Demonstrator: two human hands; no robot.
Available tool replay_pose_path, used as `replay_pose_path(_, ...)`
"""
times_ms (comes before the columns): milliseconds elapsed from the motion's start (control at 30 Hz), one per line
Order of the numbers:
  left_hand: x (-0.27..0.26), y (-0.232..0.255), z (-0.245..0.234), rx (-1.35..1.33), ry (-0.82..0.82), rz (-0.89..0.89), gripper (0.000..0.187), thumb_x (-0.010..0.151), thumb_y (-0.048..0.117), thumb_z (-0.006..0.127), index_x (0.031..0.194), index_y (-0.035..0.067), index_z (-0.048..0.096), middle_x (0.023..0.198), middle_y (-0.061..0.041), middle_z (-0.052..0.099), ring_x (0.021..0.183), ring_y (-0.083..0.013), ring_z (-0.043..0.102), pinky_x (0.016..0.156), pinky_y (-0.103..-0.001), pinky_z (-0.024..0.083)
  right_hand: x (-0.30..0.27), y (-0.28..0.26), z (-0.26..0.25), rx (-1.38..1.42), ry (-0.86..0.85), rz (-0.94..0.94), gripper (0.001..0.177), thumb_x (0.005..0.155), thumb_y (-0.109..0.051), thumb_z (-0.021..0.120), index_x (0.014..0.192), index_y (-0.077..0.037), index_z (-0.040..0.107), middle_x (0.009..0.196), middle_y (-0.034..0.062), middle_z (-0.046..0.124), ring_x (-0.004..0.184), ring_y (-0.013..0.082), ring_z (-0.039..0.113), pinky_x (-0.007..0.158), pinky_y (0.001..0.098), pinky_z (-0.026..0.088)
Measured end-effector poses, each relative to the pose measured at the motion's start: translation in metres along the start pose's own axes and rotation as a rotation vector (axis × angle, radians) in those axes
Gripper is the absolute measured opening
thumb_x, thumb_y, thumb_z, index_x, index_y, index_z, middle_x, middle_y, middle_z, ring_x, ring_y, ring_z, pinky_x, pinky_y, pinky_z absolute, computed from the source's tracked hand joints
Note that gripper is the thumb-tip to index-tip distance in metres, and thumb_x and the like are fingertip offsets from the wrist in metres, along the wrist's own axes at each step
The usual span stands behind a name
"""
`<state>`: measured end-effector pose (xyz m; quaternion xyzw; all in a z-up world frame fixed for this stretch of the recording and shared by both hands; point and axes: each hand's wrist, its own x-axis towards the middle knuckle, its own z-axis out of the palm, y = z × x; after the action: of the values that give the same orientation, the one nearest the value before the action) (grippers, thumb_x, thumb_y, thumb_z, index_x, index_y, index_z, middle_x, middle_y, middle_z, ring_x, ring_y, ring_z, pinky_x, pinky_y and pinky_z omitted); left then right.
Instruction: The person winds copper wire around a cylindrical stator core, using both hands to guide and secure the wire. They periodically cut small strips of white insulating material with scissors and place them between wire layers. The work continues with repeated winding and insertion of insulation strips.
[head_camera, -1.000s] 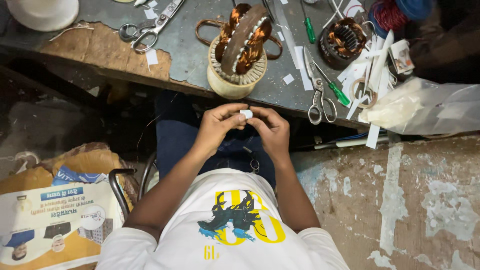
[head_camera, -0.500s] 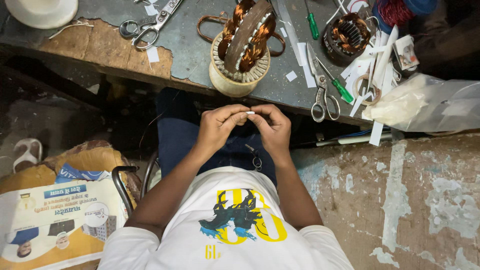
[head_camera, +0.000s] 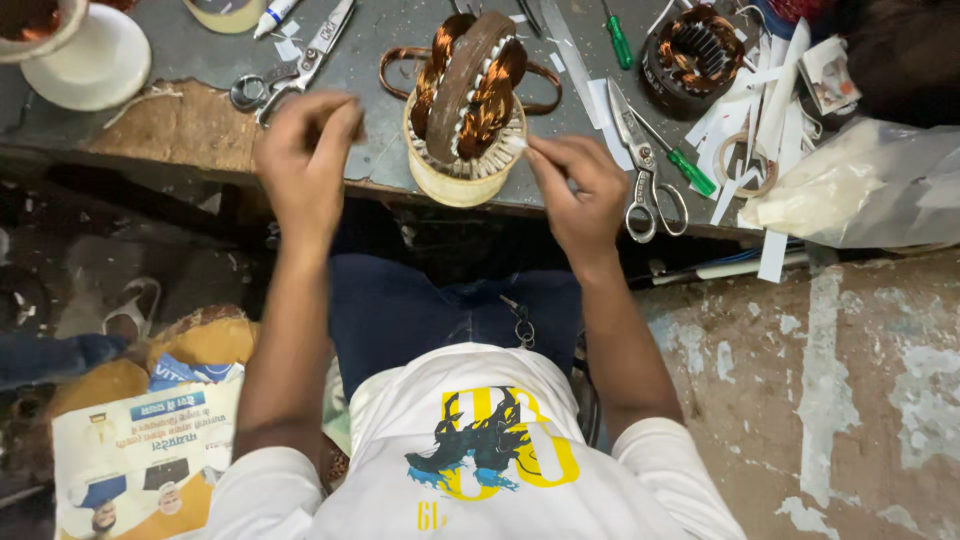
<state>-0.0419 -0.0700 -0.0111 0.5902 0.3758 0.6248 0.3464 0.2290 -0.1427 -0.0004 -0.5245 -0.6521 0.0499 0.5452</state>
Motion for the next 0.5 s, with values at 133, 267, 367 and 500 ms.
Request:
replay_pose_path(133, 0.053, -0.008, 0.012, 0.315, -0.394, 0.107, 0.026, 0.100, 0.003, 0.071, 0.126, 0.003, 0.068, 0.119, -0.013, 0.073, 0.106, -0.0215, 0.071, 0.093, -0.036, 0.058, 0.028, -0.013, 0.015, -0.067, -0.029, -0.161, 0.014, 0.090, 0.000, 0.080, 0.104, -0.003, 0.078, 0.100, 0.0112, 0.075, 0.091, 0.0238, 0.073, 0.077, 0.0330, 0.058)
replay_pose_path(267, 0.070, -0.015, 0.032, 0.371, -0.612, 0.123, 0.045, 0.092, -0.006, 0.060, 0.136, 0.002, 0.058, 0.132, -0.017, 0.068, 0.126, -0.0299, 0.065, 0.110, -0.043, 0.049, 0.036, -0.017, 0.021, -0.117, -0.067, -0.156, 0.014, 0.089, -0.001, 0.080, 0.103, -0.003, 0.078, 0.098, 0.0111, 0.074, 0.091, 0.0276, 0.072, 0.080, 0.0371, 0.057)
replay_pose_path(367, 0.072, -0.024, 0.037, 0.418, -0.655, 0.097, 0.046, 0.090, -0.009, 0.060, 0.134, 0.001, 0.057, 0.134, -0.018, 0.065, 0.131, -0.0331, 0.060, 0.114, -0.044, 0.043, 0.037, -0.015, 0.018, -0.140, -0.104, -0.143, 0.012, 0.090, -0.002, 0.079, 0.102, -0.003, 0.077, 0.097, 0.0110, 0.073, 0.090, 0.0283, 0.071, 0.080, 0.0381, 0.056)
replay_pose_path(500, 0.070, -0.036, 0.040, 0.464, -0.612, 0.172, 0.049, 0.085, -0.014, 0.064, 0.132, -0.002, 0.058, 0.132, -0.022, 0.063, 0.128, -0.0386, 0.056, 0.110, -0.046, 0.043, 0.038, -0.012, 0.015, -0.159, -0.147, -0.140, 0.011, 0.091, -0.002, 0.077, 0.101, -0.002, 0.077, 0.097, 0.0110, 0.072, 0.091, 0.0296, 0.070, 0.080, 0.0399, 0.056)
